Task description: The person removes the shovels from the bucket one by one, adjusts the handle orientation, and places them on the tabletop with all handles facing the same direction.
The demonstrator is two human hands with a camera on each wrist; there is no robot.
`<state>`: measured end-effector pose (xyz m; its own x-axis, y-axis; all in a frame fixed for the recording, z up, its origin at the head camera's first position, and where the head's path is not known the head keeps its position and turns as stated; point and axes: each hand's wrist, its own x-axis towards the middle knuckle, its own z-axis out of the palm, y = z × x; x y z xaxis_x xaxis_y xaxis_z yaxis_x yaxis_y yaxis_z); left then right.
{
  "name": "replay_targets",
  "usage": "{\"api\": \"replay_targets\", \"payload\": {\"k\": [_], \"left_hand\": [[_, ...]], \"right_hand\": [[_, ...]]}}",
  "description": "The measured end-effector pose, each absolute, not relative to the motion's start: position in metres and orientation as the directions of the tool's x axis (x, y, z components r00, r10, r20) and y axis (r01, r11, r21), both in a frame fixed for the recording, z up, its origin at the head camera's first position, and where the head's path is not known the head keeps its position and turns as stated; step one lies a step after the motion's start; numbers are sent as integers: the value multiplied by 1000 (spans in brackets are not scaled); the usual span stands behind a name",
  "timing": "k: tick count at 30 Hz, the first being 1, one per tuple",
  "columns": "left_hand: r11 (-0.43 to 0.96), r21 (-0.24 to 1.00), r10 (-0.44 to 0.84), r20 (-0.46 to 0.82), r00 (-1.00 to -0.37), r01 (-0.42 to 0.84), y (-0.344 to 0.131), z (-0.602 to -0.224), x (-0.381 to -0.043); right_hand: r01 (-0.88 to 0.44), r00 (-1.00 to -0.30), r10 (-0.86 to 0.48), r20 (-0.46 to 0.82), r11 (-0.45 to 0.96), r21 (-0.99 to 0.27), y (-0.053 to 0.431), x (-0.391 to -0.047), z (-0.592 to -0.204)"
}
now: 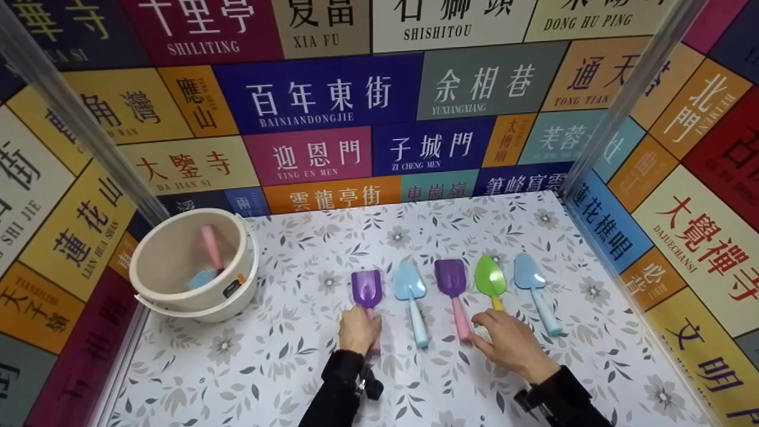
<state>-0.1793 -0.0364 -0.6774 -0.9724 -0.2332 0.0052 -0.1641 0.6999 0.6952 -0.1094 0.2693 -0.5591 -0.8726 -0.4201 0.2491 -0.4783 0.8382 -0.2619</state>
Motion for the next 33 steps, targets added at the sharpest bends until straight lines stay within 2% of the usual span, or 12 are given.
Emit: {"api": "replay_targets", "payload": {"k": [6,14,21,33], "left_hand": [[702,692,-232,1,-973,-167,-38,-683,-181],[683,719,-229,37,-973,-133,-35,-642,-165],[668,730,-214,-2,-977,-148,-35,-636,-162],[725,687,-161,102,-982,-48,-52,-625,-158]], "right_hand": [[-461,-881,-404,245,848,-261,269,-110,-556],[-448,-888,-388,249,854,-265,271,-111,-556],[-449,-886,-388,252,855,-260,273,-111,-555],[-457,-877,-390,280,856,-242,276,-112,-553]]}}
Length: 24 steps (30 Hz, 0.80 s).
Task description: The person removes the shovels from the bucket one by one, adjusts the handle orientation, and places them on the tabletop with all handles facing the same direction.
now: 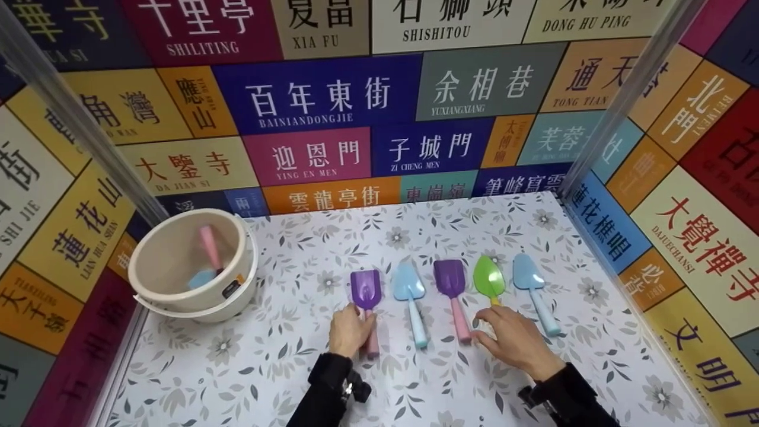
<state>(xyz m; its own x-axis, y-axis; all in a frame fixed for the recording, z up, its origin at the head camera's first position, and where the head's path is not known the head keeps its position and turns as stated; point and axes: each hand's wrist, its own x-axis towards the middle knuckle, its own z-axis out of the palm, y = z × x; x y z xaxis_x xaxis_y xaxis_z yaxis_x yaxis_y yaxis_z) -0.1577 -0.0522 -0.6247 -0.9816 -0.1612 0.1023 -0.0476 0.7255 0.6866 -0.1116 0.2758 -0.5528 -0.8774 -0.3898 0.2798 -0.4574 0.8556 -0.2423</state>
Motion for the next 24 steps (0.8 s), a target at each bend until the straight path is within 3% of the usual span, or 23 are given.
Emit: {"api": "replay_targets", "payload": {"k": [7,14,24], "left_hand": [[753,656,-127,219,-967,50,-91,-595,-151],[739,657,-145,376,-915,153,-142,-547,-138],[730,674,-259,429,-865,115,-217,-487,-116]], "right_hand": [[-467,-867,-389,311,853,-233,281,-114,-549],[-442,-884,-377,276,865,-235,288,-114,-547],[-408,-902,-343,263,875,-259,295,-117,-543]]}}
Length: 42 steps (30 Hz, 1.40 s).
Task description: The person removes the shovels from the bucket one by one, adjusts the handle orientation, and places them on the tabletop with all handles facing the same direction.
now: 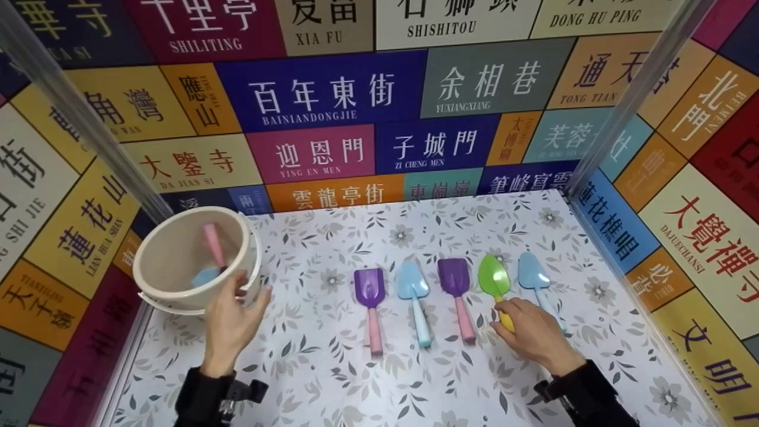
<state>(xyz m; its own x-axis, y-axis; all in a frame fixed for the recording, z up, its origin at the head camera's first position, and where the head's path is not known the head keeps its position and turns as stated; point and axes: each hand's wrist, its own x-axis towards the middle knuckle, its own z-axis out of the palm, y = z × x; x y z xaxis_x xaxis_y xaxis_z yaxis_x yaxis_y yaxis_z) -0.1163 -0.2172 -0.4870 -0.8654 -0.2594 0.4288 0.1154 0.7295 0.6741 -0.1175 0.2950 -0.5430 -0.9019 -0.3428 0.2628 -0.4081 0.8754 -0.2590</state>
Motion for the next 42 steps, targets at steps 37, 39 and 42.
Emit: {"api": "replay_targets", "payload": {"k": [37,39,42], "left_hand": [[850,322,-221,-502,-836,-418,-339,-467,-223],[845,337,-209,-504,-838,-414,-342,-473,-220],[854,365,-169,-480,-861,-371,-341,-475,-212]], "right_hand": [[-436,-871,-352,344,875,-211,300,-117,-541],[-445,-861,-353,366,871,-209,300,-117,-541],[-450,-857,-352,377,867,-212,300,-118,-541]]}}
